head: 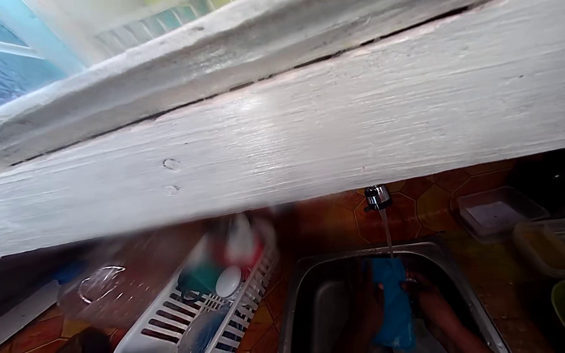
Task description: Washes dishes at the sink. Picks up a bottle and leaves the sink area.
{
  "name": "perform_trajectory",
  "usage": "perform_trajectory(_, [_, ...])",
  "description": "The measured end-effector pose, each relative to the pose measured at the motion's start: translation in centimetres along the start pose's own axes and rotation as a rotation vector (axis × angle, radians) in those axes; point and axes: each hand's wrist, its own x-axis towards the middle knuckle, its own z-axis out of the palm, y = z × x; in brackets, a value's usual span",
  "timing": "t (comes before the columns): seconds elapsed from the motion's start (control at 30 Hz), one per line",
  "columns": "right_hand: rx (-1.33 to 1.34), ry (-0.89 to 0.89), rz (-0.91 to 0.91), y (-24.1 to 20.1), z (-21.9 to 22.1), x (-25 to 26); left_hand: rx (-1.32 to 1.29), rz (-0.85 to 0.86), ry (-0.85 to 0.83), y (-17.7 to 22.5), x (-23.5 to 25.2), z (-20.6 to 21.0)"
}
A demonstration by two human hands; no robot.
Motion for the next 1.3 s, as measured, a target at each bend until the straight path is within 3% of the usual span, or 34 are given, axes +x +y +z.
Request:
perform_trajectory(0.27, [0.185,-0.074,0.014,-1.8,1.4,0.9,0.186,0.152,0.078,3.7,0.6,-0.3])
perform_trajectory(0.47, [0.245,-0.052,-0.065,-2.2,1.2,2.3,0.229,0.446,0.165,1.0,-1.3,1.6])
perform_trajectory(0.6, [0.122,0.007,-0.121,-3.6,1.6,1.2,0.253,0.514,0.282,0.1,-3.0,2.8])
perform_trajectory(0.73, [0.048,-0.012,-0.168,-4.9,1.3,-0.1,0.046,0.631,0.307,-0.5,-4.3,2.2])
perform_trajectory(0.8, [-0.006,-0.038,-0.199,-5.0,0.7,0.1,-0.107,0.578,0.277,-0.5,-5.0,0.6])
perform_trajectory(0.93, [-0.327,0.006,-0.34,-3.2,-1.3,2.2,-0.396,0.278,0.214,-1.4,-5.4,-2.4])
perform_trajectory(1.17, [-0.402,-0.153,-0.026,0.4,-2.3,3.9,-0.712,-0.064,0.096,-5.1,-3.7,-3.6])
perform_trajectory(1.3, [-0.508,-0.174,-0.01,1.1,-2.0,4.2,-0.899,-0.308,0.035,-6.3,-3.4,-2.8])
